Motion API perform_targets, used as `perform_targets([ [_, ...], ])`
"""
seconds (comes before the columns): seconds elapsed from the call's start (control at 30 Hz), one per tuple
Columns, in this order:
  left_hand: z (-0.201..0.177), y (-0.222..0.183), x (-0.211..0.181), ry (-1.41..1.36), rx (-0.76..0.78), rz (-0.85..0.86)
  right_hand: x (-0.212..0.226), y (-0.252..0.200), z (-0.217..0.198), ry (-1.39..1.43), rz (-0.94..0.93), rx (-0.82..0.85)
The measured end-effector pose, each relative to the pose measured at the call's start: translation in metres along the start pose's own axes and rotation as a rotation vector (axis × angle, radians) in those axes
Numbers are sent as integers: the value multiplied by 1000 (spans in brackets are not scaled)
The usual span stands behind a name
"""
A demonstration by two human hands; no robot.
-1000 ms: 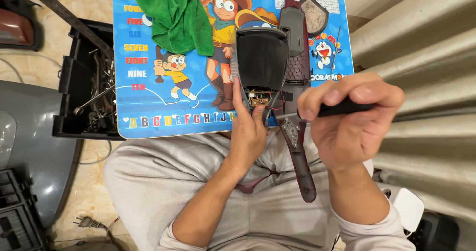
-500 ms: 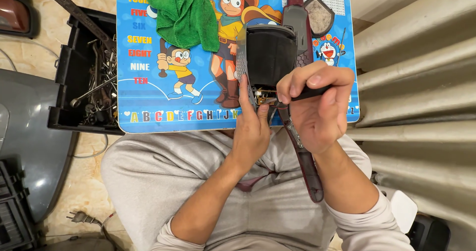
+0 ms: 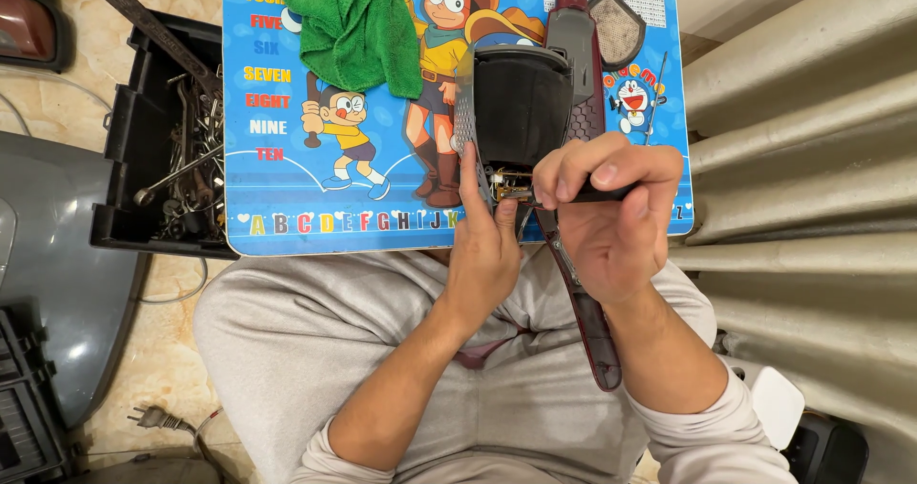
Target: Disassembling a handheld vacuum cleaner using a screwdriver to inspect internal components.
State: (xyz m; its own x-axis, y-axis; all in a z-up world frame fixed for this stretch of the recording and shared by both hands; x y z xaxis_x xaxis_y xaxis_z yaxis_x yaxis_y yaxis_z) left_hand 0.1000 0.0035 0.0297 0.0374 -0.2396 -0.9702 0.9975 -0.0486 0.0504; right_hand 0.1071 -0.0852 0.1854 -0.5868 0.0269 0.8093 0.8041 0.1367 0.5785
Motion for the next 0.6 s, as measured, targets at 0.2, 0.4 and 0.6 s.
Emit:
perform_targets([
  [0.2,1,0,1,-7,10,-66,7,0,9,-34,-4,66],
  [0.4,-1,-1,0,-18,1,-74,9,-2,7,-63,7,89],
  [0.6,0,0,2,-35,-3,-75,23,3,2,-110,65,78],
])
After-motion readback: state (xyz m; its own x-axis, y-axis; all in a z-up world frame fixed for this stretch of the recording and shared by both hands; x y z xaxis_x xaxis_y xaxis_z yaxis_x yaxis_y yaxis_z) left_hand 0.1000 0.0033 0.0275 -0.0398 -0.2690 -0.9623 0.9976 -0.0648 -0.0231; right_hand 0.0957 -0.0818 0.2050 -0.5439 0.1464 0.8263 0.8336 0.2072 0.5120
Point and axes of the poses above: each hand's wrist, its own y-axis towards the middle knuckle, its own z-axis out of the palm, x = y × z, the point moved 10 cm from there along y, towards the middle knuckle, and after that the axes turned 12 degrees about -y, right-handed, at the moved point
